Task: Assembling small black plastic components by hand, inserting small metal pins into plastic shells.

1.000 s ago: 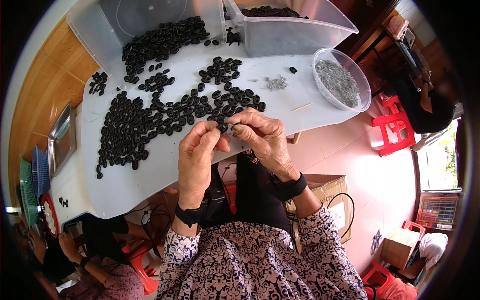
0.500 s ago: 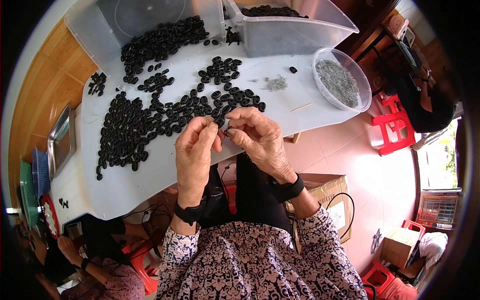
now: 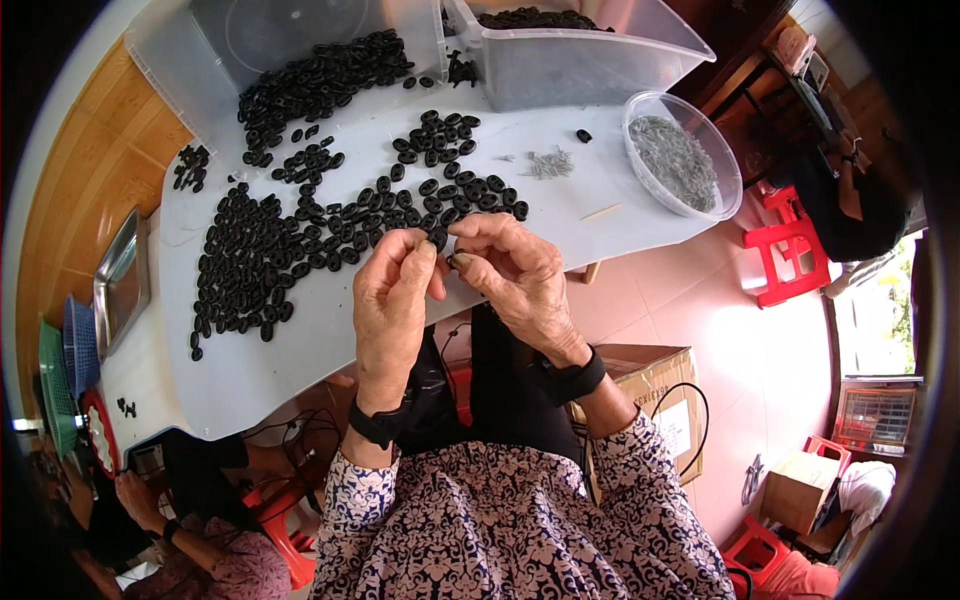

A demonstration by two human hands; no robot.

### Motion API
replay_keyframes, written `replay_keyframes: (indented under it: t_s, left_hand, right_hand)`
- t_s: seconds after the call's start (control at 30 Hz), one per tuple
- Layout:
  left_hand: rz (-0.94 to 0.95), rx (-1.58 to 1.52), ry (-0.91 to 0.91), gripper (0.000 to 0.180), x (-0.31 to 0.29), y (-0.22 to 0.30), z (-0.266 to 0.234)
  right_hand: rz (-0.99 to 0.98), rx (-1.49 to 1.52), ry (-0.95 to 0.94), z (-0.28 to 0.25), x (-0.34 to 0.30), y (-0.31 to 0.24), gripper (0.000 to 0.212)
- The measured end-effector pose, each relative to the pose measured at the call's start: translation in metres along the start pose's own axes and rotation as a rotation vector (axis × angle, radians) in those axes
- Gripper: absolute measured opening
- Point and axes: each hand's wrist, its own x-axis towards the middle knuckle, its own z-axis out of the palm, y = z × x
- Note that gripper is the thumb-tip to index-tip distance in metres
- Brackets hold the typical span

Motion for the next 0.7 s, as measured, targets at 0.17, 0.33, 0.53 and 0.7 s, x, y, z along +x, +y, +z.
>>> replay_keyframes:
  t_s: [0.17, 0.33, 0.53, 0.7]
  left_hand:
    - [-0.012, 0.077, -0.003, 0.019, 0.002, 0.0, 0.001]
    - [-0.032, -0.001, -0.029, 0.018, 0.003, -0.006, -0.002]
    - [0.05, 0.188, -0.058, 0.017, 0.001, 0.002, 0.001]
    - [0.188, 0.467, -0.133, 0.017, 0.002, 0.008, -0.002]
  right_hand:
    - [0.016, -0.013, -0.019, -0.003, 0.0, 0.0, 0.028]
    - [-0.007, 0.023, -0.012, -0.001, 0.0, 0.001, 0.029]
    - [0.002, 0.033, -0.026, -0.001, 0.0, -0.002, 0.029]
    - [0.033, -0.06, -0.026, -0.003, -0.001, -0.002, 0.027]
